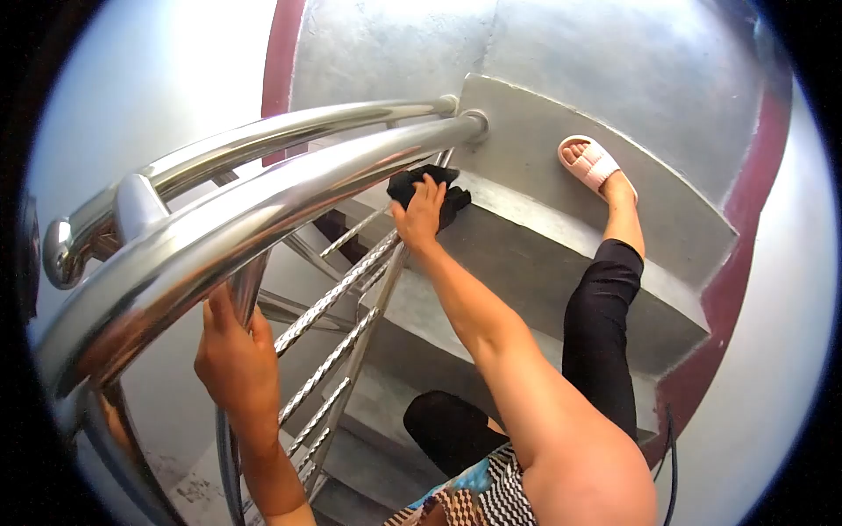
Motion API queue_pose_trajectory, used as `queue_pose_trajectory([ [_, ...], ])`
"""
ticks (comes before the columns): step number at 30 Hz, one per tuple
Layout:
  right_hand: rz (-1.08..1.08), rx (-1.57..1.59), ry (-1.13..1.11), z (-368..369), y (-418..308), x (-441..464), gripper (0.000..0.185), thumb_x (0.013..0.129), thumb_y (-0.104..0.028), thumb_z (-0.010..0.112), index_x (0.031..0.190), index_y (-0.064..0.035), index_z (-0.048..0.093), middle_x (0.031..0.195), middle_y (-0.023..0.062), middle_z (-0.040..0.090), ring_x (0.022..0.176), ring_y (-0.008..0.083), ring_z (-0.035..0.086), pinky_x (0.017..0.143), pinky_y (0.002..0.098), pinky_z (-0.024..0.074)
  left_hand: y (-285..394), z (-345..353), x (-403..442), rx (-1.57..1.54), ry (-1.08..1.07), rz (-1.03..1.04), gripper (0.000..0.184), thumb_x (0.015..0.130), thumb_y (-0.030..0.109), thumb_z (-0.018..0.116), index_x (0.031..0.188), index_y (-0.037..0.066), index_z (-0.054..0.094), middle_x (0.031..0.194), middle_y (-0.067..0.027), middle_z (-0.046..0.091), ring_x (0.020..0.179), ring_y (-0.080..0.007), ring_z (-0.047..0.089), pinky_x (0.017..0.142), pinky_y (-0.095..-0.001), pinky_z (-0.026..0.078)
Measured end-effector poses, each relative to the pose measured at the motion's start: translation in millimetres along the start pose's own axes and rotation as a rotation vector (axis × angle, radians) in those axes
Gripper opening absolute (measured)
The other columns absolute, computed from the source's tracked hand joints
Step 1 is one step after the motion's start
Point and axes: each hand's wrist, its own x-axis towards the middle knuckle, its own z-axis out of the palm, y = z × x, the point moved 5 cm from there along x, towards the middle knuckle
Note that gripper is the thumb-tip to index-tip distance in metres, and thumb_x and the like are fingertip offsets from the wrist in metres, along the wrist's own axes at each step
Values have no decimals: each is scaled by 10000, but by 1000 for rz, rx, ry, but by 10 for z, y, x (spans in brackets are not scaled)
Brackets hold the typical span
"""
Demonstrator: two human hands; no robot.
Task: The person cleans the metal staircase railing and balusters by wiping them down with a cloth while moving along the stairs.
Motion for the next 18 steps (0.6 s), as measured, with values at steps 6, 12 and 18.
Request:
queue_pose_trajectory([
  [6,379,220,299,13,432,290,385,705,-205,584,985,11,433,976,198,475,977,367,430,864,436,335,-56,31,-46,24,30,31,517,717,47,585,1198,98,401,972,-185,564,812,-369,577,655,-423,476],
  [12,766,608,335,-5,939,605,304,745,-180,466,987,2,487,910,180,557,854,303,541,771,372,414,-57,35,-76,28,50,26,570,718,41,588,1243,90,370,994,-204,562,822,-380,575,654,-430,471],
  [18,1193,1553,181,349,1371,511,313,787,-283,477,995,-71,577,941,83,610,821,244,597,778,392,484,-53,25,-56,40,8,12,515,738,46,564,1222,70,388,967,-212,564,820,-386,572,642,-437,457],
])
